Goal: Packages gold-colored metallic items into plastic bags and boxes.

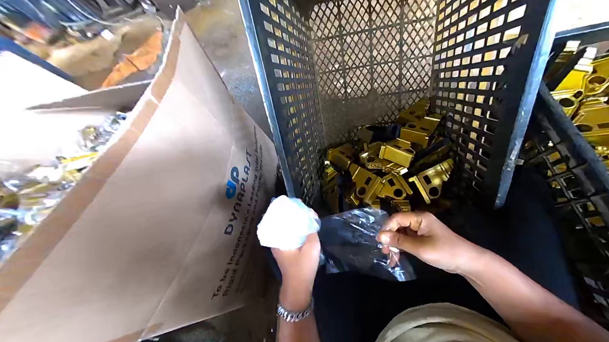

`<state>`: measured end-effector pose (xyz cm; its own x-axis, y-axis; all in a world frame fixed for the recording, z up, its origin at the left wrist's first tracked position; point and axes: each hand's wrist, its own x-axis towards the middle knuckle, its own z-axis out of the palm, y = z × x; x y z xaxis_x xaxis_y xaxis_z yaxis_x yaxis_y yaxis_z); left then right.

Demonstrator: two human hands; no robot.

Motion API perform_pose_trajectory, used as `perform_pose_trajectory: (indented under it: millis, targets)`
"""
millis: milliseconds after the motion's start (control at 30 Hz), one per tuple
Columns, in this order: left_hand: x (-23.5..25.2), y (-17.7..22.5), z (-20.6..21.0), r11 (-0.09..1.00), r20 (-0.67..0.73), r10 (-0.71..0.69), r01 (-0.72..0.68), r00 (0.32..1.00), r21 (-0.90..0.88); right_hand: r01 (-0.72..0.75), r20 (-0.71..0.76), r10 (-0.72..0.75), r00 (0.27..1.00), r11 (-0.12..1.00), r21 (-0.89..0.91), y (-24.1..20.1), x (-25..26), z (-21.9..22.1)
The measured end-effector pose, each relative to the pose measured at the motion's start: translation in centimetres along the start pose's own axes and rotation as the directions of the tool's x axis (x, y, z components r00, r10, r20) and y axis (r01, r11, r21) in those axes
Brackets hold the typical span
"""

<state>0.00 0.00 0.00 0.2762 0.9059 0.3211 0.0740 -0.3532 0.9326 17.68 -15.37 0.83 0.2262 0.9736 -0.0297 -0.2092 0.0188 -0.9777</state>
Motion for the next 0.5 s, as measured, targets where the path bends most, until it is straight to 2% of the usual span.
perform_pose_trajectory:
  millis: [33, 100, 133, 167, 233, 300, 367, 433, 500]
  targets:
    - [-1.1, 1.5, 0.2, 0.994, 0.166, -0.064, 0.077, 0.984, -0.072, 0.028, 0.033, -0.027, 0.999, 0.999, -0.027, 0.3, 0.0, 0.1]
    - [-3.6, 3.6, 1.0, 0.941, 0.464, -0.169, 0.282, 0.869, -0.185, 0.090, 0.099, -0.081, 0.992, 0.992, -0.092, 1.0, -0.2, 0.8]
    - [-4.5, 3.9, 1.5, 0.913, 0.548, -0.197, 0.356, 0.813, -0.200, 0.100, 0.145, -0.081, 0.986, 0.987, -0.129, 1.3, -0.2, 1.1]
    - [-5.1, 3.5, 1.8, 0.896, 0.577, -0.209, 0.391, 0.790, -0.211, 0.074, 0.191, -0.040, 0.981, 0.981, -0.178, 1.2, -0.1, 0.9]
    - [-5.6, 2.0, 1.8, 0.930, 0.539, -0.156, 0.307, 0.828, -0.203, -0.038, 0.242, 0.114, 0.963, 0.954, -0.296, 0.6, 0.7, -0.1]
    - [-5.5, 1.0, 1.6, 0.986, 0.426, -0.087, 0.140, 0.900, -0.094, -0.118, 0.193, 0.192, 0.962, 0.934, -0.338, 0.3, 1.8, -1.4]
    - [-4.6, 0.6, 1.8, 0.997, 0.286, -0.031, 0.012, 0.958, 0.070, -0.177, 0.070, 0.208, 0.976, 0.935, -0.309, -0.3, 3.5, -3.0]
    - [-4.0, 0.3, 1.7, 0.991, 0.171, 0.013, -0.036, 0.985, 0.131, -0.155, -0.010, 0.161, 0.987, 0.932, -0.327, -0.8, 5.2, -4.4]
    - [-3.5, -0.2, 1.6, 0.990, 0.106, 0.082, -0.093, 0.991, 0.103, -0.120, -0.101, 0.078, 0.992, 0.845, -0.521, -1.0, 6.6, -6.2]
